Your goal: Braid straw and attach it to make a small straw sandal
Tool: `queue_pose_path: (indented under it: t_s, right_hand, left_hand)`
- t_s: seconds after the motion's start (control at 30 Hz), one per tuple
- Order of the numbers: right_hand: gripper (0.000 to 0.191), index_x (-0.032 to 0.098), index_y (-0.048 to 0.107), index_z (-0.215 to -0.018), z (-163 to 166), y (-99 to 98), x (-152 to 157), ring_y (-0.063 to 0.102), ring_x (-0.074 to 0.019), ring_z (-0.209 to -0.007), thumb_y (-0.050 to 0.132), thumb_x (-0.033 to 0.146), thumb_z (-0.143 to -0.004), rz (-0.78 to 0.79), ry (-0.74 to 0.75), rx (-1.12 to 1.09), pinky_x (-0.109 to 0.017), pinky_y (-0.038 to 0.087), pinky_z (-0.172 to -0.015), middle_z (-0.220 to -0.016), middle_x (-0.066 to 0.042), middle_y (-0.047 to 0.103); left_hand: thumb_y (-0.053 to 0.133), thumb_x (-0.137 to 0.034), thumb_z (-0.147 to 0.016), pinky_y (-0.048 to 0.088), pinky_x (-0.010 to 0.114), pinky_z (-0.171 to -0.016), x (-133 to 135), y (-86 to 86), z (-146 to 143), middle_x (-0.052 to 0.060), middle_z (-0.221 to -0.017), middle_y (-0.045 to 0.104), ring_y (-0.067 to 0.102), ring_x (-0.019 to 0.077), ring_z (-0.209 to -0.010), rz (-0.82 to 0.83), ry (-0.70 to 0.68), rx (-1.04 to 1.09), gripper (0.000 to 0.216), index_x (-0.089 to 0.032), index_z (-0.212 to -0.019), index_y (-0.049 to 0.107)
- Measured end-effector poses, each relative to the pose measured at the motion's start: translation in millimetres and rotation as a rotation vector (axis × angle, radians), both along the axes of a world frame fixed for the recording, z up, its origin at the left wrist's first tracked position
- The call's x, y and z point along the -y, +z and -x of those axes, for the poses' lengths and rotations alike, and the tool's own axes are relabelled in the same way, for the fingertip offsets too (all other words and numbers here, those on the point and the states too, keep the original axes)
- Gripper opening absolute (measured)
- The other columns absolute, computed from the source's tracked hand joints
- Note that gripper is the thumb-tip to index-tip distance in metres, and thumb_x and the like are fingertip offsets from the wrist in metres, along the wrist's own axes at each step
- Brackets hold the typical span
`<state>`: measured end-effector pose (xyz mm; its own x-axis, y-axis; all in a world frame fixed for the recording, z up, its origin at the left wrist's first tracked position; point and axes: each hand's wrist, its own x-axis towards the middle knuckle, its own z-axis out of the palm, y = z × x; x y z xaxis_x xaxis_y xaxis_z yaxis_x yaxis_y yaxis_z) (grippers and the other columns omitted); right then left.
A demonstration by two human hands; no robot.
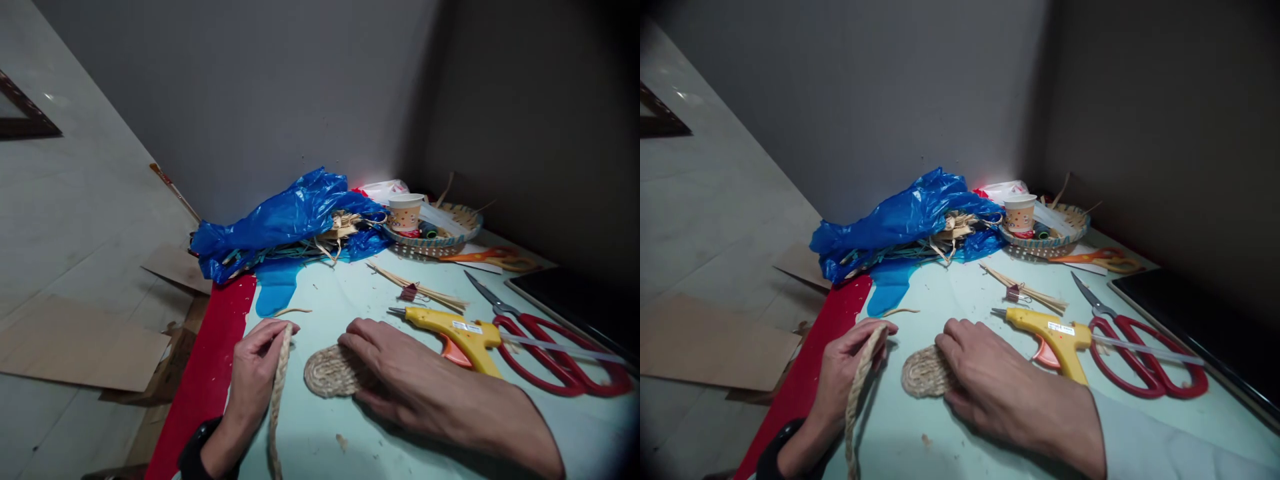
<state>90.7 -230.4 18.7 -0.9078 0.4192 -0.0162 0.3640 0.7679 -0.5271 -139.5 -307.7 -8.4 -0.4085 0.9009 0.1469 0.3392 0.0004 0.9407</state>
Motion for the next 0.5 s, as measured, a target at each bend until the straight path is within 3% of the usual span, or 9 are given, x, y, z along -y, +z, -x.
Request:
queue_pose_path:
  t_s: [0.07, 0.17, 0.27, 0.37, 0.5]
  right_hand:
    - [0.028, 0.019, 0.054, -0.119, -9, 0.9, -4, 0.056, -0.0227, -0.097, 0.056, 0.020, -0.091, 0.053, -0.062, -0.038, -0.038, 0.050, -0.086, -0.114, -0.008, 0.053]
    - [0.037, 0.023, 0.050, -0.123, -21, -1.1, -10, 0.056, -0.0211, -0.102, 0.060, 0.019, -0.088, 0.087, -0.110, -0.139, -0.035, 0.049, -0.090, -0.123, -0.006, 0.050]
    - [0.048, 0.025, 0.048, -0.127, -29, -0.5, -13, 0.054, -0.0198, -0.105, 0.066, 0.017, -0.083, 0.111, -0.098, -0.252, -0.032, 0.047, -0.092, -0.123, -0.004, 0.050]
    - [0.051, 0.027, 0.050, -0.128, -33, 6.9, -13, 0.055, -0.0182, -0.105, 0.069, 0.016, -0.082, 0.154, -0.099, -0.311, -0.028, 0.045, -0.092, -0.120, -0.002, 0.053]
    - [0.051, 0.026, 0.055, -0.125, -35, 17.6, -12, 0.057, -0.0167, -0.102, 0.074, 0.014, -0.079, 0.242, -0.116, -0.325, -0.024, 0.046, -0.090, -0.116, 0.000, 0.059]
  left_hand:
    - [0.066, -0.030, -0.084, 0.041, 0.022, -0.049, 0, -2.6, -2, 0.001, -0.072, 0.068, 0.053, 0.0105, -0.052, 0.038, -0.016, 0.109, 0.016, -0.019, -0.081, 0.077]
    - [0.068, -0.036, -0.085, 0.033, 0.018, -0.039, -2, -7.4, -7, -0.003, -0.053, 0.061, 0.044, 0.0062, -0.039, 0.105, -0.029, 0.277, 0.022, -0.016, -0.086, 0.077]
    - [0.075, -0.038, -0.078, 0.035, 0.017, -0.037, -5, -7.6, -17, 0.000, -0.062, 0.068, 0.044, 0.0044, -0.037, 0.144, -0.024, 0.414, 0.028, -0.015, -0.094, 0.075]
    - [0.082, -0.033, -0.072, 0.046, 0.016, -0.048, -7, -2.9, -28, -0.002, -0.068, 0.069, 0.057, 0.0071, -0.050, 0.164, -0.024, 0.519, 0.037, -0.020, -0.103, 0.069]
    - [0.086, -0.037, -0.066, 0.038, 0.012, -0.043, -5, 0.4, -39, -0.009, -0.060, 0.058, 0.049, 0.0041, -0.045, 0.181, -0.057, 0.638, 0.036, -0.026, -0.087, 0.060]
